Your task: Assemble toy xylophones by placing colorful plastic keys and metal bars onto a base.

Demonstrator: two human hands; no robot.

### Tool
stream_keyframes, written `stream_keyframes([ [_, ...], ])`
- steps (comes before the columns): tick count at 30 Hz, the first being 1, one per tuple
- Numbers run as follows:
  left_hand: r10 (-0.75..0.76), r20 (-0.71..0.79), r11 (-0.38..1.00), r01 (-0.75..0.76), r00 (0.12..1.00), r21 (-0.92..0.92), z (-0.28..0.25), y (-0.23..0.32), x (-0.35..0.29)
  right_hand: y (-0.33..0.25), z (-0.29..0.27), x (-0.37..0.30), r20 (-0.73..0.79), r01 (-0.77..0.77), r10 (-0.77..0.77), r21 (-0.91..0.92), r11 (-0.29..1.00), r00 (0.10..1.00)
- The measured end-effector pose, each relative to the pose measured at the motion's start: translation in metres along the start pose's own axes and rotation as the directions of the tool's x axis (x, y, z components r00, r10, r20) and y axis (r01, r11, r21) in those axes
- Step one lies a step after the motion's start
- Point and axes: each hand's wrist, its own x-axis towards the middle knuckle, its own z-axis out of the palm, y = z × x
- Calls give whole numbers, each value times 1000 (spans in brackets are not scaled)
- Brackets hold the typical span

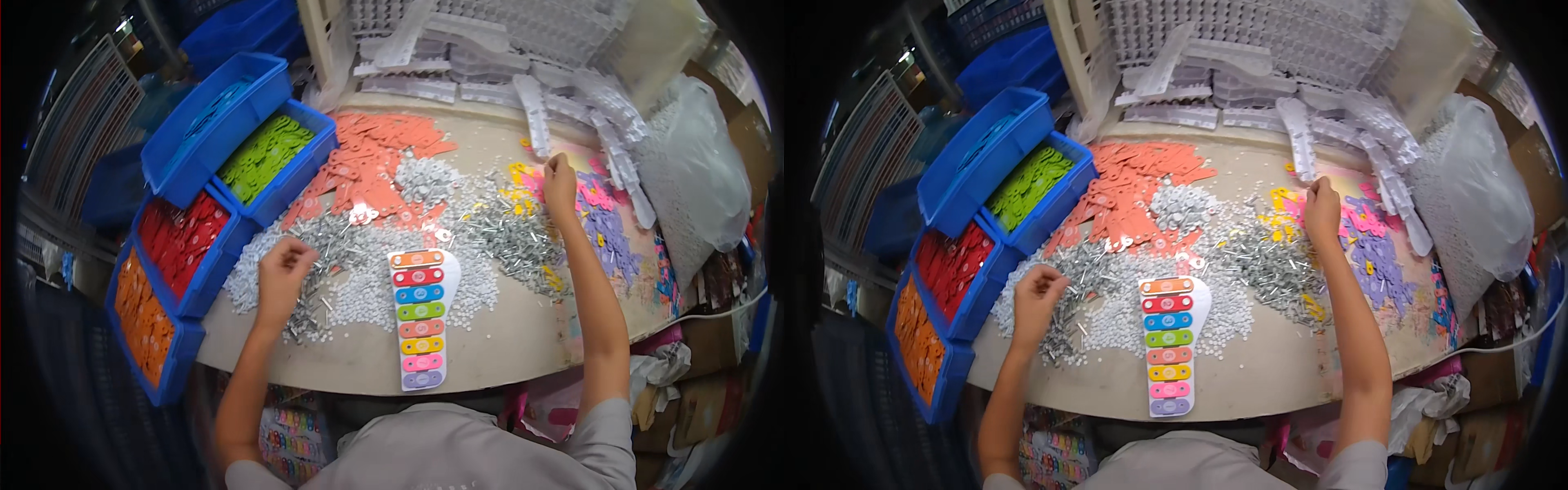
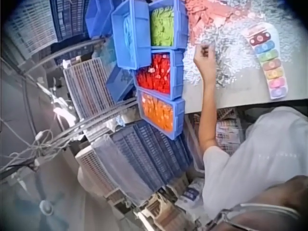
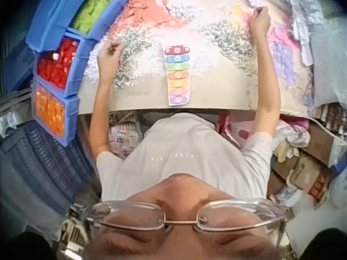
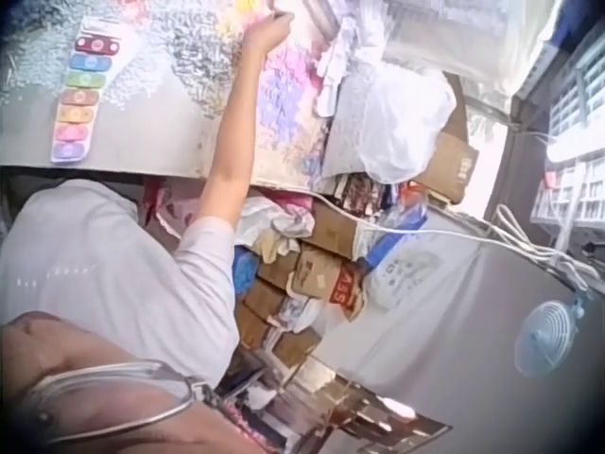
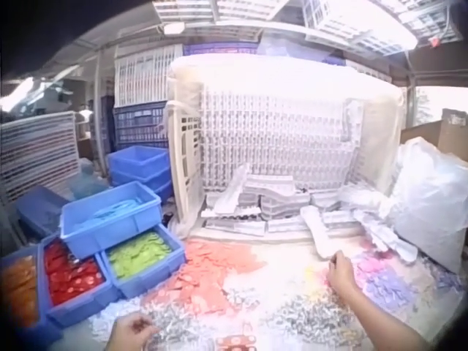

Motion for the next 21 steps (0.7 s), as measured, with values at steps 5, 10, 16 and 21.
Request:
stream_keyframes([
  [5, -294, 432, 799, 467, 853, -379, 30, 27, -27, -120, -69, -83, 137, 36, -109, 450, 892, 985],
  [10, -269, 600, 703, 580, 753, -411, 57, 29, -36, -170, -93, -167, 283, -9, -205, 604, 797, 937],
  [16, -226, 652, 661, 606, 724, -443, 73, 18, -40, -188, -86, -192, 223, 127, -330, 622, 773, 917],
  [21, -243, 635, 693, 589, 734, -415, 77, 20, -39, -188, -81, -195, 235, 136, -342, 611, 780, 910],
])
